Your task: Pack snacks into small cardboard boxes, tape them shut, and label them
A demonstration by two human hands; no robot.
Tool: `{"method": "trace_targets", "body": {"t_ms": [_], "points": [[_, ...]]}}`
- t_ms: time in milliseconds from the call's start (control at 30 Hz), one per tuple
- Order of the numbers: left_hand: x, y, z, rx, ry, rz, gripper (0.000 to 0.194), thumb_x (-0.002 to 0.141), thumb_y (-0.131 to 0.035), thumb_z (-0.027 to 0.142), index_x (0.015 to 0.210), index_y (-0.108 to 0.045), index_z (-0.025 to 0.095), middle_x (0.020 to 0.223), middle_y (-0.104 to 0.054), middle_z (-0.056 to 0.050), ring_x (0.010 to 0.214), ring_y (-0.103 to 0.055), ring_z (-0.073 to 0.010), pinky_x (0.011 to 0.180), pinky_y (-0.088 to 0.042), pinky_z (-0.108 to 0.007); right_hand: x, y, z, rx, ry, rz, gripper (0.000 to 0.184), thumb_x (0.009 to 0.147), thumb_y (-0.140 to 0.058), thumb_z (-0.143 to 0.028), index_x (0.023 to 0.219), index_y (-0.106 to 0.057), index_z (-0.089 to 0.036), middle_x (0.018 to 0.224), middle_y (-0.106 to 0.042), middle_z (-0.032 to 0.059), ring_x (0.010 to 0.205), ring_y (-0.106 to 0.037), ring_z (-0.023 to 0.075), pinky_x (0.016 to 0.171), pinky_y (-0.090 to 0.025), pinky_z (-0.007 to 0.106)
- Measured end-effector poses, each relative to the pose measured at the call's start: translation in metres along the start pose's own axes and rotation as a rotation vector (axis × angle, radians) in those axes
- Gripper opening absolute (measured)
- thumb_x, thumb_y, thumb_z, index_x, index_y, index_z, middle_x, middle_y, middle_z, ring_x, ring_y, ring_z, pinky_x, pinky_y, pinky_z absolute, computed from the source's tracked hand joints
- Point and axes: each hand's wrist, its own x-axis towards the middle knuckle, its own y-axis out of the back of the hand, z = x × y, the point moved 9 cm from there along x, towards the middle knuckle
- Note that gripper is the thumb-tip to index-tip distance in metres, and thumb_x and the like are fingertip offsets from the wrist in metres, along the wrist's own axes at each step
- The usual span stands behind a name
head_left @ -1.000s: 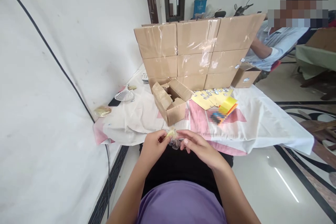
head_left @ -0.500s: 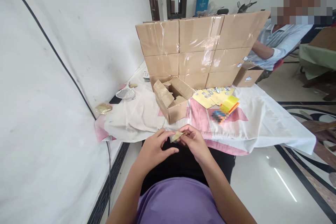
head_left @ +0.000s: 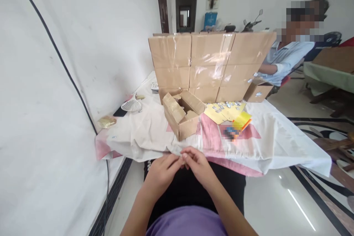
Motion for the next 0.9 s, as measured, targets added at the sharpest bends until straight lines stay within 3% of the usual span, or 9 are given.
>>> {"method": "trace_targets", "body": {"t_ms": [67, 167, 267, 367, 500, 600, 700, 767, 900], "points": [[-0.005, 0.006, -0.003, 0.015, -0.056, 0.015, 0.029, 0.096, -0.052, 0.007, 0.118, -0.065, 0.020, 0.101, -0.073, -0.007, 0.087, -0.068, -0.0156, 0.078, -0.053, -0.026, 0.007, -0.009, 0.016, 0.016, -0.055, -0.047, 0.040, 0.089, -0.064, -0.057, 0.095, -0.059, -0.018, 0.064, -0.056, -0.0039, 0.054, -0.055, 0.0110, 0.051, -0.036, 0.023], [-0.013, 0.010, -0.020, -0.011, 0.006, 0.000, 0.026, 0.094, -0.060, 0.018, 0.119, -0.064, 0.023, 0.108, -0.072, -0.008, 0.093, -0.069, -0.0176, 0.080, -0.056, -0.028, 0.017, -0.017, 0.029, 0.062, -0.041, -0.051, 0.042, 0.087, -0.067, -0.058, 0.099, -0.056, -0.019, 0.070, -0.056, -0.0040, 0.055, -0.055, 0.0100, 0.050, -0.035, 0.022], [-0.023, 0.006, -0.035, -0.020, 0.086, 0.001, 0.027, 0.092, -0.065, 0.029, 0.118, -0.063, 0.024, 0.112, -0.071, -0.009, 0.094, -0.071, -0.0200, 0.079, -0.059, -0.029, 0.024, -0.024, 0.032, 0.026, 0.021, -0.058, 0.036, 0.090, -0.066, -0.053, 0.100, -0.057, -0.020, 0.080, -0.060, -0.0012, 0.068, -0.058, 0.0121, 0.060, -0.041, 0.024], [-0.033, 0.001, -0.048, -0.041, 0.163, 0.076, 0.021, 0.094, -0.061, 0.029, 0.114, -0.061, 0.023, 0.102, -0.073, -0.008, 0.089, -0.073, -0.0191, 0.076, -0.059, -0.027, 0.026, -0.028, 0.036, -0.046, 0.040, -0.067, 0.030, 0.092, -0.065, -0.049, 0.101, -0.061, -0.021, 0.086, -0.063, 0.0010, 0.080, -0.061, 0.0162, 0.073, -0.046, 0.028], [-0.044, -0.015, -0.060, -0.033, 0.204, 0.088, 0.026, 0.097, -0.054, 0.026, 0.123, -0.059, 0.022, 0.103, -0.073, -0.008, 0.086, -0.074, -0.0184, 0.073, -0.059, -0.024, 0.029, -0.030, 0.046, -0.096, 0.050, -0.059, 0.026, 0.094, -0.062, -0.045, 0.106, -0.061, -0.022, 0.093, -0.064, 0.0029, 0.086, -0.062, 0.0180, 0.078, -0.050, 0.030], [-0.051, -0.023, -0.069, -0.041, 0.203, 0.078, 0.031, 0.099, -0.048, 0.022, 0.129, -0.057, 0.022, 0.101, -0.073, -0.009, 0.083, -0.074, -0.0172, 0.069, -0.058, -0.021, 0.033, -0.033, 0.059, -0.069, 0.012, -0.046, 0.034, 0.093, -0.062, -0.049, 0.114, -0.056, -0.024, 0.100, -0.063, 0.0048, 0.079, -0.061, 0.0159, 0.060, -0.048, 0.024], [-0.057, -0.028, -0.080, -0.114, 0.225, 0.051, 0.030, 0.101, -0.046, 0.024, 0.129, -0.057, 0.021, 0.094, -0.071, -0.006, 0.078, -0.073, -0.0148, 0.066, -0.056, -0.018, 0.037, -0.041, 0.075, -0.063, -0.074, -0.069, 0.040, 0.093, -0.058, -0.058, 0.112, -0.054, -0.022, 0.088, -0.062, 0.0034, 0.067, -0.059, 0.0147, 0.043, -0.035, 0.019], [-0.061, -0.029, -0.087, -0.146, 0.244, 0.034, 0.026, 0.101, -0.046, 0.026, 0.122, -0.061, 0.021, 0.086, -0.069, -0.004, 0.071, -0.070, -0.0134, 0.062, -0.054, -0.018, 0.040, -0.048, 0.082, -0.100, -0.085, -0.110, 0.038, 0.096, -0.053, -0.058, 0.100, -0.056, -0.020, 0.071, -0.058, -0.0003, 0.061, -0.056, 0.0132, 0.045, -0.034, 0.019], [-0.067, -0.026, -0.096, -0.182, 0.284, 0.020, 0.028, 0.101, -0.046, 0.024, 0.080, -0.064, 0.021, 0.066, -0.059, 0.000, 0.058, -0.061, -0.0116, 0.055, -0.048, -0.018, 0.046, -0.062, 0.093, -0.123, -0.088, -0.193, 0.050, 0.100, -0.042, -0.061, 0.078, -0.053, -0.017, 0.060, -0.052, -0.0021, 0.046, -0.044, 0.0077, 0.046, -0.029, 0.021]]}}
